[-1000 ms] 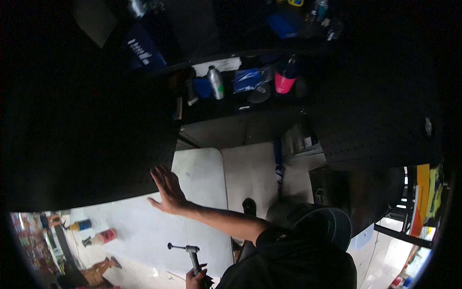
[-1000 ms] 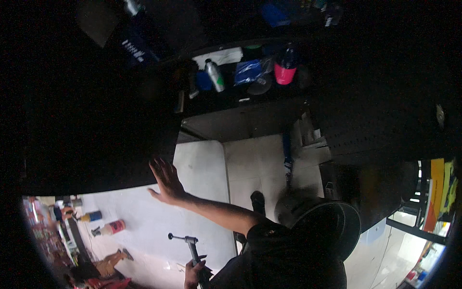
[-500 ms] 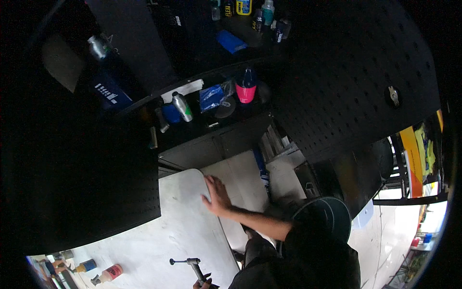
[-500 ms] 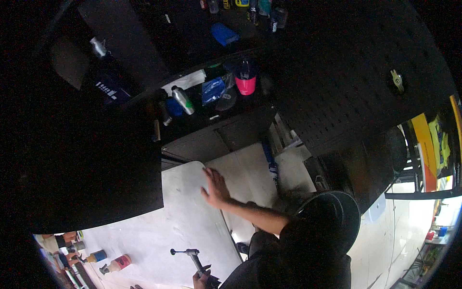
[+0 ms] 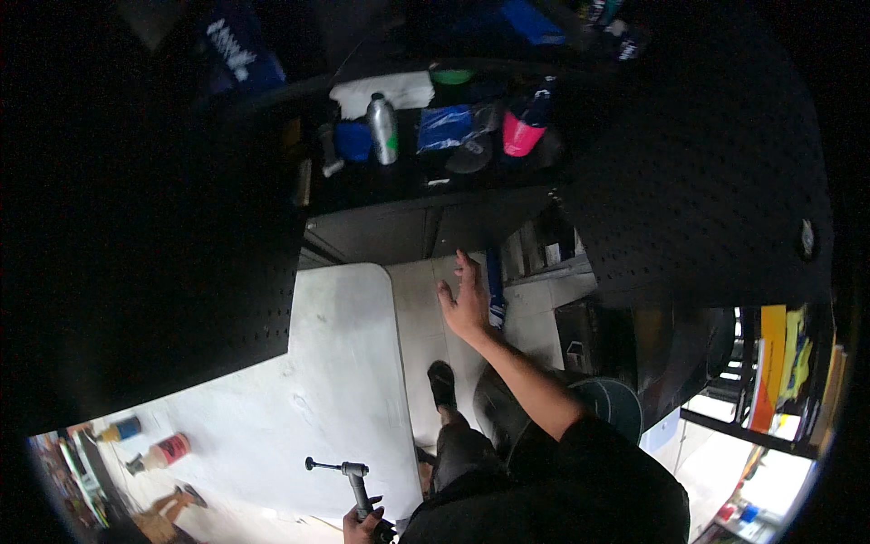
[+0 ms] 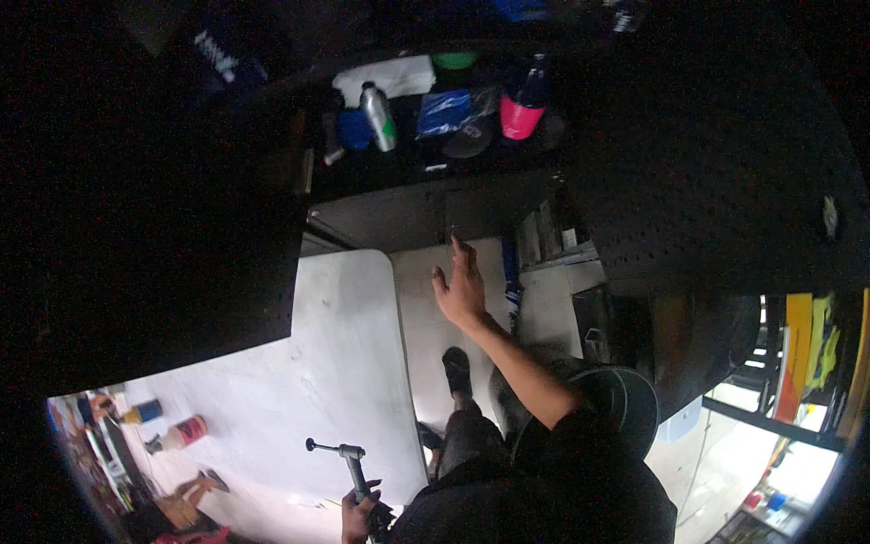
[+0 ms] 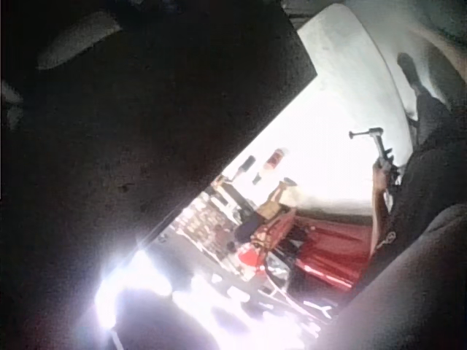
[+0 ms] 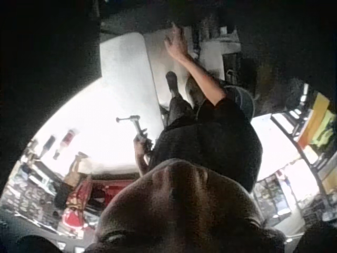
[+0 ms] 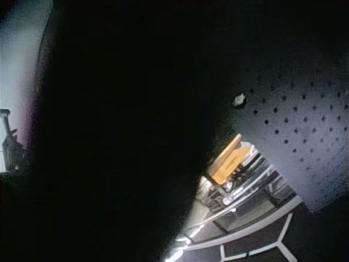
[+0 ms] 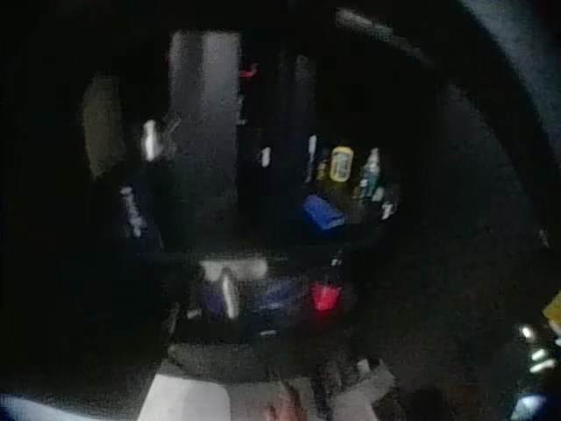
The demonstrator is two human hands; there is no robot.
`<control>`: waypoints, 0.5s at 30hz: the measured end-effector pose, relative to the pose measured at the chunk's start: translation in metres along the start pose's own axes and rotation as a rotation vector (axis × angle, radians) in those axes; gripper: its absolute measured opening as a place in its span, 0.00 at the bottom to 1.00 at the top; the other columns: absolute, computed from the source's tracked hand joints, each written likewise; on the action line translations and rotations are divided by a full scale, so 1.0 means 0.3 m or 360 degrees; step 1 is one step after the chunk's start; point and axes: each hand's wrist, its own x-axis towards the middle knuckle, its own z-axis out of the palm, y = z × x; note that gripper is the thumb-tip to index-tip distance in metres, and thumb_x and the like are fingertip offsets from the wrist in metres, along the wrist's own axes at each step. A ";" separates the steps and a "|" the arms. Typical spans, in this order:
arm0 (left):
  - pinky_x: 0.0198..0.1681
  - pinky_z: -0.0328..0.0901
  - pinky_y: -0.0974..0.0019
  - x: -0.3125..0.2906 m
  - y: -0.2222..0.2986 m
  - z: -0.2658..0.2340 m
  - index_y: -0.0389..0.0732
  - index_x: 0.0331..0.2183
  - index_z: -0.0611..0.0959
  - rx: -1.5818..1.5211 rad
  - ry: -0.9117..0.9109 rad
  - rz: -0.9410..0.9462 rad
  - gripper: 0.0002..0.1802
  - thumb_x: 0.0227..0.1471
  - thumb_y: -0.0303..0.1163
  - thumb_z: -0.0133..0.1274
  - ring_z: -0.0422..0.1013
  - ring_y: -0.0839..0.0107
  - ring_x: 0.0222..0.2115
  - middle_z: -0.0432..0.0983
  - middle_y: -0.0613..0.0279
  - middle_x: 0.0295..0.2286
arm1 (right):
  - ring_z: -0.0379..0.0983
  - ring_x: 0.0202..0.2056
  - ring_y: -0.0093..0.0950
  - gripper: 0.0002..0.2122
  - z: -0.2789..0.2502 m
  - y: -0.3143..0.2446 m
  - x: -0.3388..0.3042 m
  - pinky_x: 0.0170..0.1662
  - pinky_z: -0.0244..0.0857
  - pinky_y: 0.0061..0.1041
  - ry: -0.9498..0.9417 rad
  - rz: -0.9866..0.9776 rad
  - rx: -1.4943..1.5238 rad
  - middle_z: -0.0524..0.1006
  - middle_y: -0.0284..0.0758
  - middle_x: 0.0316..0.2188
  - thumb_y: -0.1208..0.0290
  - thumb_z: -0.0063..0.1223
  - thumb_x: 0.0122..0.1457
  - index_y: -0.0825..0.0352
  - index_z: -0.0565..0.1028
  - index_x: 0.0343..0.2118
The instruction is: The person retrieves a polishing pad and compound, then uses a dual-action polisher to treat the surface of a red car's headlight. The person moves the tool across the headlight lens in overlapping passes.
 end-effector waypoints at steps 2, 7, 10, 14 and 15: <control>0.16 0.66 0.69 0.000 0.011 0.028 0.32 0.53 0.76 -0.0013 -0.0020 -0.0072 0.25 0.59 0.36 0.56 0.71 0.72 0.13 0.78 0.57 0.19 | 0.70 0.55 0.49 0.34 0.020 0.053 -0.028 0.53 0.69 0.41 -0.0091 -0.0006 -0.0025 0.64 0.53 0.58 0.73 0.57 0.60 0.69 0.52 0.66; 0.16 0.63 0.70 -0.024 -0.057 0.086 0.34 0.53 0.77 -0.0114 0.0095 -0.0227 0.22 0.59 0.32 0.56 0.68 0.75 0.14 0.75 0.62 0.18 | 0.72 0.52 0.47 0.33 0.097 0.193 -0.197 0.53 0.69 0.40 -0.0259 0.0021 -0.0121 0.64 0.52 0.58 0.73 0.57 0.60 0.69 0.54 0.66; 0.17 0.62 0.69 -0.034 -0.092 0.084 0.37 0.52 0.78 -0.0120 0.0085 -0.0270 0.20 0.59 0.31 0.56 0.67 0.75 0.14 0.74 0.64 0.19 | 0.74 0.50 0.46 0.33 0.135 0.187 -0.292 0.51 0.70 0.40 -0.0267 0.0021 -0.0169 0.67 0.49 0.56 0.75 0.57 0.58 0.66 0.55 0.66; 0.16 0.62 0.70 -0.074 -0.120 0.071 0.39 0.52 0.78 -0.0127 0.0085 -0.0273 0.20 0.60 0.33 0.56 0.67 0.75 0.14 0.74 0.63 0.19 | 0.76 0.46 0.40 0.29 0.285 -0.057 -0.373 0.48 0.71 0.37 -0.0522 0.0003 0.0241 0.73 0.44 0.52 0.75 0.58 0.58 0.65 0.62 0.62; 0.16 0.62 0.69 -0.080 -0.128 0.070 0.39 0.52 0.78 -0.0129 0.0077 -0.0244 0.20 0.60 0.34 0.56 0.67 0.75 0.14 0.74 0.63 0.19 | 0.77 0.45 0.38 0.27 0.322 -0.138 -0.376 0.47 0.72 0.36 -0.0626 0.0019 0.0358 0.74 0.42 0.51 0.75 0.59 0.57 0.64 0.64 0.60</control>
